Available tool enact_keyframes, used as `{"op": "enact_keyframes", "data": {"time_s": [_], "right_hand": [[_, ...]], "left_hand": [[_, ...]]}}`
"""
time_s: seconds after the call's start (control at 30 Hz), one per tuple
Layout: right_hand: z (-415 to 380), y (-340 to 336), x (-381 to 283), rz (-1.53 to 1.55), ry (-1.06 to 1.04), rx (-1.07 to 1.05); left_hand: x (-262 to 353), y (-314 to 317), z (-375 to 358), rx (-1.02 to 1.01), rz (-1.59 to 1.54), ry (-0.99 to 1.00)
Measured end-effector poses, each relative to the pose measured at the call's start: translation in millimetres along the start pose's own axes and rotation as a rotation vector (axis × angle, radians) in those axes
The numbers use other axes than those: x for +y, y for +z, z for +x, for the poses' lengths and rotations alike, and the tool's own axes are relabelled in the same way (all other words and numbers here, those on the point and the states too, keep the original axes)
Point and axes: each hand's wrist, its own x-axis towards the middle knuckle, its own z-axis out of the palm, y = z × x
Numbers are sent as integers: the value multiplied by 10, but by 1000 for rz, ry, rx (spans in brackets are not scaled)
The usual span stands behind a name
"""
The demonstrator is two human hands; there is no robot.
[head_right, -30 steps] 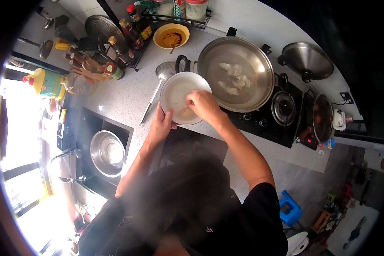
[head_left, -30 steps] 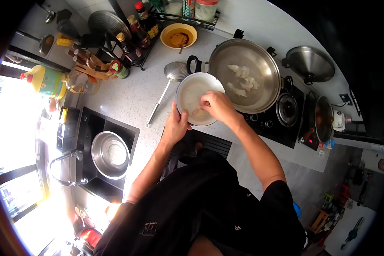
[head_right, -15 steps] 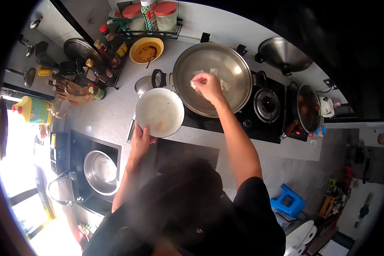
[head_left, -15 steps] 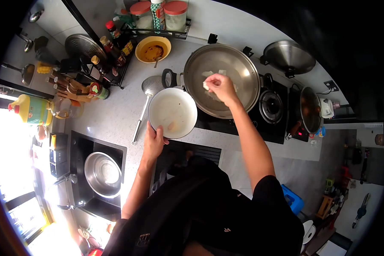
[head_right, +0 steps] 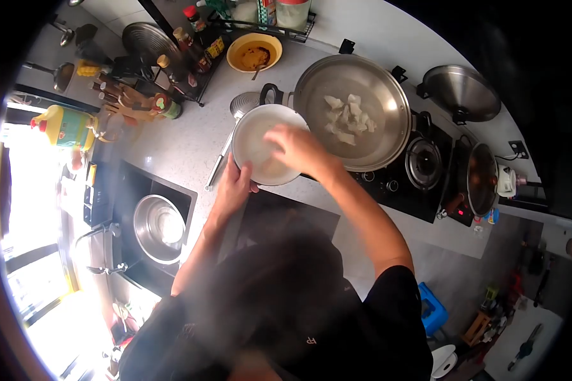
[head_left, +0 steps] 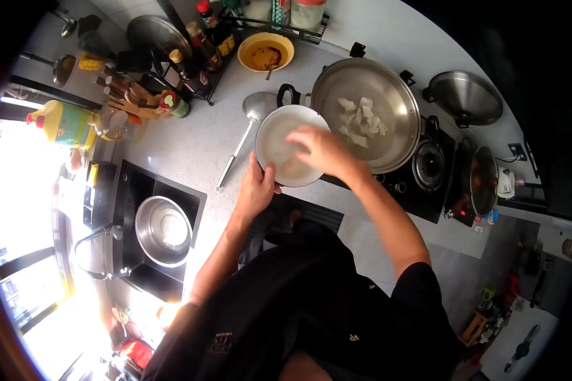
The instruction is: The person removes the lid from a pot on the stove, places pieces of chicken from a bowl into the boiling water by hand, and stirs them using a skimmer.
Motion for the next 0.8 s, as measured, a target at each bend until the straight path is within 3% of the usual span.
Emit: {"op": "enact_keyframes", "data": {"time_s": [0.07,0.17,0.37,0.47,0.57,0.67,0.7,0.8], "right_hand": [[-13,102,-67,93,2,-182],[-44,60,-211,73,6,-254],[-31,134,-224,-84,-118,-262],[-12,20,-154,98,-34,-295],[-86,-211,-264,429,163,-98],[-197,-357,118,725,224,3],[-223,-431,303,639,189,93],[-330,-583,896,247,469,406]], "left_hand": [[73,-9,-33,-1,14,11],[74,-37,-96,14,-24,43],[32,-81,-136,4,-11,25],[-18,-101,-167,19,-4,-8],[-133,-83,-143,28,-47,15],[-174,-164,-174,10,-70,32],[-188,-207,-192,7,-61,38],[-287,-299,-235,33,-105,2]]}}
